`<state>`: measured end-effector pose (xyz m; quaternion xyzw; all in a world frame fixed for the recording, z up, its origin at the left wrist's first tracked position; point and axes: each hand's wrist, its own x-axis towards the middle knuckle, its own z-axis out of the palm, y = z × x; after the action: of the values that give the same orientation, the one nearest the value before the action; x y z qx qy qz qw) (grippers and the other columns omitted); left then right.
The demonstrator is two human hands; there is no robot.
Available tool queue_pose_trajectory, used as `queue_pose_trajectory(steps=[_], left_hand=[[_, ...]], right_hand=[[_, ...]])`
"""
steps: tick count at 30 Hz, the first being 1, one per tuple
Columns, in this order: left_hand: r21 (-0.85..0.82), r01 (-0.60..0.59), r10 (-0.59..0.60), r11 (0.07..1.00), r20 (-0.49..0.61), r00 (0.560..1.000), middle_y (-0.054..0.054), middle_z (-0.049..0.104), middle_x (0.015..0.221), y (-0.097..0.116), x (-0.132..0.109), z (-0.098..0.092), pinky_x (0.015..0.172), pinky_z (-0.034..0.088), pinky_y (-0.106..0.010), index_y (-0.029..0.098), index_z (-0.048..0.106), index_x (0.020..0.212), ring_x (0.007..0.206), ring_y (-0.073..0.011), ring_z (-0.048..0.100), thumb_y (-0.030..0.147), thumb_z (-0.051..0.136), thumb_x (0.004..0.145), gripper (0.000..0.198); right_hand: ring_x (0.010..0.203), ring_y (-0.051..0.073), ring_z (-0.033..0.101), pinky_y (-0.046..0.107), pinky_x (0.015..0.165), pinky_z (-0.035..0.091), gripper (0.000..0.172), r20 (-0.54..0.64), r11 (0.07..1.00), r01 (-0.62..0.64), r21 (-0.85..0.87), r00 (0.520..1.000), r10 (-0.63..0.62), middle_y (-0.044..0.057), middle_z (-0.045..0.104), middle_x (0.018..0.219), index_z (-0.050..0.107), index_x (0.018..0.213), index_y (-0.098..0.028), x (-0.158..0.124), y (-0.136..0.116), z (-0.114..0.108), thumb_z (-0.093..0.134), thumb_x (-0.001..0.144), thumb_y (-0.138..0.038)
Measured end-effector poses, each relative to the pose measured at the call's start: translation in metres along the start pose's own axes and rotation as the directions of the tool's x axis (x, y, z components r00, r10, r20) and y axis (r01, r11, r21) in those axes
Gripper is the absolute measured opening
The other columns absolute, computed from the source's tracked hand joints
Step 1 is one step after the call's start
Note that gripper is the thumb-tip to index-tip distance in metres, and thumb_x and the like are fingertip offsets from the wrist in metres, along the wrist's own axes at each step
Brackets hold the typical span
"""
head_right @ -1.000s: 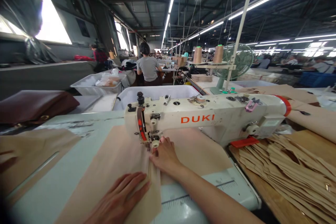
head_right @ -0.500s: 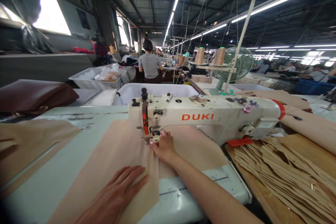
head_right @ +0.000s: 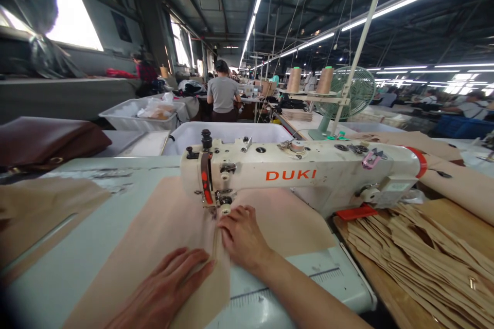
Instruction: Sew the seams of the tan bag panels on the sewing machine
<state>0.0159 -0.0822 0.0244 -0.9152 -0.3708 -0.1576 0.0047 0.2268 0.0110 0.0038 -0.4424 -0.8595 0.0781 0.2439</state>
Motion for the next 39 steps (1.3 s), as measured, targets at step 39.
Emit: queue_pose_trajectory(steps=[39], left_hand=[[-0.246,0.179,-0.130,0.953,0.202,0.971,-0.004,0.050,0.136,-0.049,0.034,0.013,0.119,0.024,-0.049,0.033,0.042,0.146,0.130,-0.0297,0.043,0.062,0.072,0.078,0.079]], right_hand=[[0.104,0.022,0.052,0.042,0.101,0.031,0.036,-0.099,0.997,0.054,0.050,0.994,-0.049,0.001,0.068,0.099,0.071,0.110,-0.033,-0.006,0.006,0.008,0.062,0.085,-0.008]])
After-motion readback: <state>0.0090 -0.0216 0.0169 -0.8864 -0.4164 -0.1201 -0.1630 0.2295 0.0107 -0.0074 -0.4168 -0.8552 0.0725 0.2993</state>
